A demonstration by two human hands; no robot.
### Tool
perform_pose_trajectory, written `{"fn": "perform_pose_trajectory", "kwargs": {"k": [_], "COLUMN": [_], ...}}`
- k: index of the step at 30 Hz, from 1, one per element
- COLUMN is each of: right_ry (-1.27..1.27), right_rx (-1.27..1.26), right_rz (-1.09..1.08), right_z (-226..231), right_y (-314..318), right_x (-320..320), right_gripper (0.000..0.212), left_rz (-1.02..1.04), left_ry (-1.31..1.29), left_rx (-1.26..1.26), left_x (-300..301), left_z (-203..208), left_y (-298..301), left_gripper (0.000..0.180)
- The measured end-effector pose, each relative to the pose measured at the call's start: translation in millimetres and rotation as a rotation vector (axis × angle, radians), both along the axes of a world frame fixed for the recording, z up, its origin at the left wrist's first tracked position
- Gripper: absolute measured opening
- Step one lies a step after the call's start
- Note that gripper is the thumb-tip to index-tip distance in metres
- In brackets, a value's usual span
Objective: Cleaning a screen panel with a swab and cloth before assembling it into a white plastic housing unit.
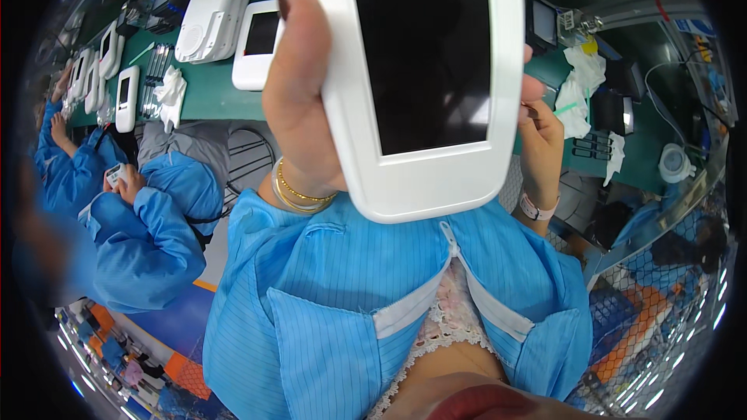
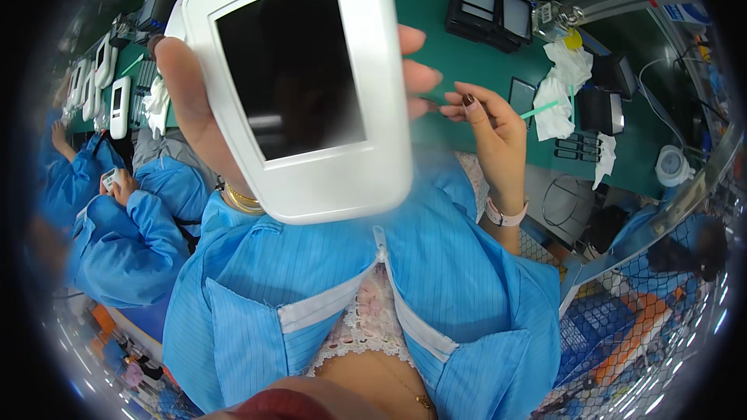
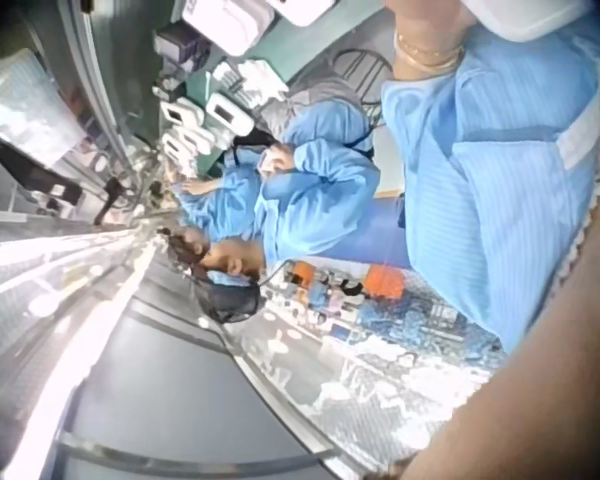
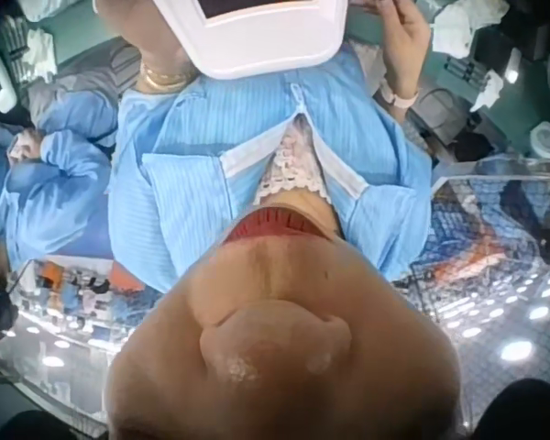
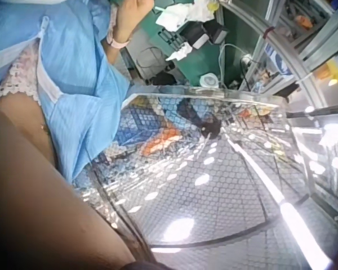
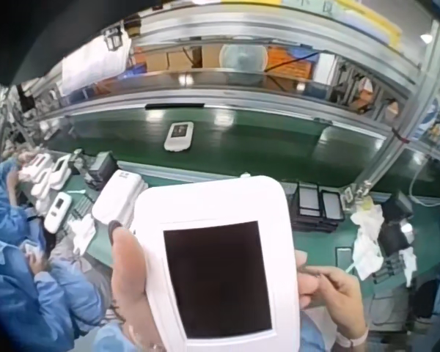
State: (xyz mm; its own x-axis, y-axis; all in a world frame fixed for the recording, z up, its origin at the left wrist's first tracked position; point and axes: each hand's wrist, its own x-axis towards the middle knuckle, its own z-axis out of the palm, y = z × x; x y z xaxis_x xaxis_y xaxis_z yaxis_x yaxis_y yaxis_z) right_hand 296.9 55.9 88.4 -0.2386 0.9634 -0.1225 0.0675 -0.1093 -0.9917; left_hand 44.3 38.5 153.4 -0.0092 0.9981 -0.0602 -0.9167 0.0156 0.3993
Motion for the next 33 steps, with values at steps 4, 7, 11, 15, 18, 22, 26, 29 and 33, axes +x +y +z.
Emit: {"fn": "perform_pose_trajectory", "kwargs": {"k": [4, 7, 11, 15, 18, 22, 26, 29, 33], "right_ry": [0.011, 0.036, 0.043, -0.010, -0.050, -0.220, -0.454, -0.830, -1.158], "right_rx": [0.071, 0.040, 0.050, 0.075, 0.076, 0.158, 0.114, 0.317, 0.472], "right_rz": [0.016, 0.025, 0.013, 0.007, -0.043, -0.185, -0.536, -0.769, -0.723], "right_z": [-6, -6, -7, -10, -9, -18, -34, -41, -61], "right_y": [1, -4, -10, -10, -12, -5, 9, 11, -1], "right_x": [4, 5, 10, 9, 10, 28, 79, 105, 135], "right_gripper": [0.027, 0.027, 0.027, 0.027, 0.027, 0.025, 0.018, 0.012, 0.013], "left_rz": [-0.014, -0.011, -0.020, -0.028, -0.049, -0.131, -0.324, -0.270, -0.358], "left_ry": [-0.002, 0.000, 0.001, 0.007, -0.004, -0.027, -0.058, -0.002, -0.077], "left_rx": [0.013, 0.004, 0.005, 0.018, 0.025, 0.035, 0.062, -0.036, -0.008], "left_x": [-1, -1, 4, 5, 4, 6, 9, 0, 7], "left_z": [-1, -2, 1, 1, 1, 1, -2, 5, -23], "left_y": [1, -5, -11, -8, -5, 2, 12, 14, 26], "left_gripper": [0.055, 0.060, 0.068, 0.076, 0.083, 0.091, 0.099, 0.092, 0.087]}}
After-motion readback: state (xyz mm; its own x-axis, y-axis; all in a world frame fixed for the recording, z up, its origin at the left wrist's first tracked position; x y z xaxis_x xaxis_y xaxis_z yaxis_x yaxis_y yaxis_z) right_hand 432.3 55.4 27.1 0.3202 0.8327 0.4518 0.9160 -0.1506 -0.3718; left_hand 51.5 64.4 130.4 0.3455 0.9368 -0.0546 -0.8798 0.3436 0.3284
